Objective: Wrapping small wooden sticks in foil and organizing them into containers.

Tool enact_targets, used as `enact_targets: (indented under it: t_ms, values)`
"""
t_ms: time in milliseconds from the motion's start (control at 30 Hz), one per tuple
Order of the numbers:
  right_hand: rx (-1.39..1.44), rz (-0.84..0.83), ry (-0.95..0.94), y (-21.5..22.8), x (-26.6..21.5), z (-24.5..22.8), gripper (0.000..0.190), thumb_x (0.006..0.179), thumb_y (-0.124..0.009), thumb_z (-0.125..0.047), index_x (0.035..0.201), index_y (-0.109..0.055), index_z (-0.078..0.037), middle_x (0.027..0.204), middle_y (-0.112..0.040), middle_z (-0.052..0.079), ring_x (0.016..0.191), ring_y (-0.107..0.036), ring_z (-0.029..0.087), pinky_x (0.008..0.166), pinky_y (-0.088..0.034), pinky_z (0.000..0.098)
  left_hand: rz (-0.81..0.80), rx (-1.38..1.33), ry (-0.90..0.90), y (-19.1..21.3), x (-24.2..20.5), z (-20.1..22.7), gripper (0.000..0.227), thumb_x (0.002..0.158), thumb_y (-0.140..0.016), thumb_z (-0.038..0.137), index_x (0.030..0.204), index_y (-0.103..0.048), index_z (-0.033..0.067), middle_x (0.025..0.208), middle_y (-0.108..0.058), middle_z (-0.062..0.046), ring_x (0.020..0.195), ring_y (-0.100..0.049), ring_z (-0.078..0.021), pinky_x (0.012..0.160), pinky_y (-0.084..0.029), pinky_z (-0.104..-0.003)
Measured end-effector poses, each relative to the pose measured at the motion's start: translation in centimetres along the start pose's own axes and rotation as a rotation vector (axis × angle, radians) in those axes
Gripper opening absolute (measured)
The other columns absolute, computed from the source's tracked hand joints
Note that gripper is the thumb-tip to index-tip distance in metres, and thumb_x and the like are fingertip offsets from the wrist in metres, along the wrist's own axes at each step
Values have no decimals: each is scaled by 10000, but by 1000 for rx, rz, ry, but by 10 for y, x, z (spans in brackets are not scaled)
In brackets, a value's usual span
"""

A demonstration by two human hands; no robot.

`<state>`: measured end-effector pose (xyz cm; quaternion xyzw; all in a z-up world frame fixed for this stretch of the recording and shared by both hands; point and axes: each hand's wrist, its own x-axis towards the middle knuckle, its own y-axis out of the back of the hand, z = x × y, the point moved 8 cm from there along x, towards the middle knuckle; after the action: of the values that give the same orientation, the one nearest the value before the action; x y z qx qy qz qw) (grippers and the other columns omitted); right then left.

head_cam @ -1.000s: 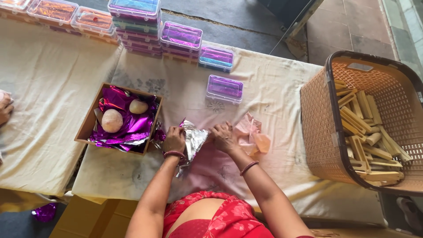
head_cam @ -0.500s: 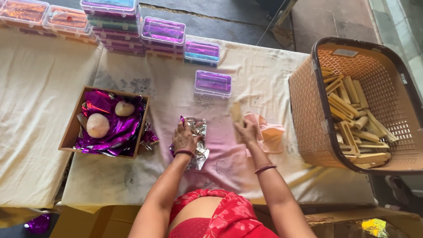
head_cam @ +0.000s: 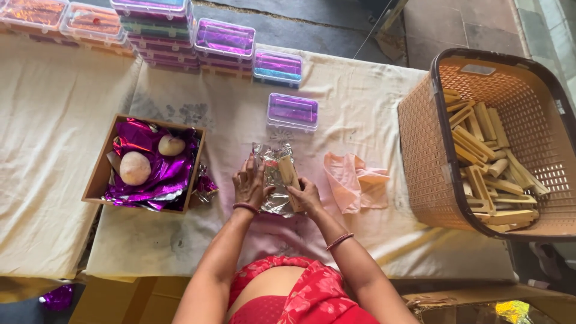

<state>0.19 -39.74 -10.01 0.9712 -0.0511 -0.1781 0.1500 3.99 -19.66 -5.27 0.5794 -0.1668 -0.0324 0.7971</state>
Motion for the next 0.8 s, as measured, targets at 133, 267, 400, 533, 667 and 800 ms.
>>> enact_targets:
  t_ms: [133, 267, 400, 533, 667, 800]
  values:
    - [-236, -43, 78, -2, 11, 1, 431, 790, -817, -246, 1171, -723, -67, 1058, -787, 114, 922, -755, 198, 837, -593, 332, -2, -6, -24, -21, -29, -7, 1088, 697, -872, 577, 1565, -338, 196, 1520, -397, -88, 1416, -365, -274, 1118, -291, -519]
    - [-622, -55, 352, -13, 6, -29, 506, 726, -850, -275, 1180, -707, -102, 1098, -710, 130, 1007, -690, 326, 892, -555, 421, -204, -148, 79, -31, -38, -24, 1330, 653, -888, 563, 1637, -86, 164, 1471, -493, -53, 1404, -432, -238, 1189, -190, -601]
    - [-925, -91, 473, -21, -6, -54, 284, 841, -752, -248, 1115, -735, -174, 1059, -695, 87, 1025, -654, 317, 868, -532, 459, -268, -191, 5, -40, -33, -33, 1526, 565, -936, 547, 1613, 110, 181, 1562, -447, -84, 1500, -349, -278, 1213, -49, -671]
    - [-1017, 157, 635, -13, -3, -46, 361, 864, -638, -80, 1186, -714, -224, 1091, -701, 39, 1055, -651, 281, 876, -530, 459, -336, -123, -37, -29, -10, -32, 1593, 501, -962, 589, 1580, 144, 201, 1612, -368, -137, 1520, -277, -295, 1200, -9, -656]
    - [-1102, 222, 394, -3, -5, -54, 414, 858, -623, -75, 1271, -640, -108, 1037, -653, 142, 970, -632, 320, 776, -518, 477, -524, -29, -41, -19, 10, -25, 1497, 508, -964, 623, 1590, -18, 206, 1629, -338, -131, 1513, -228, -313, 1185, 48, -660]
    - [-1189, 0, 609, -35, -17, -64, 334, 954, -593, -103, 1282, -609, -43, 1062, -642, 151, 932, -642, 283, 770, -528, 435, -673, 52, -78, -26, 21, -22, 1238, 559, -940, 579, 1551, -314, 184, 1547, -480, -42, 1591, -183, -303, 1213, 87, -709]
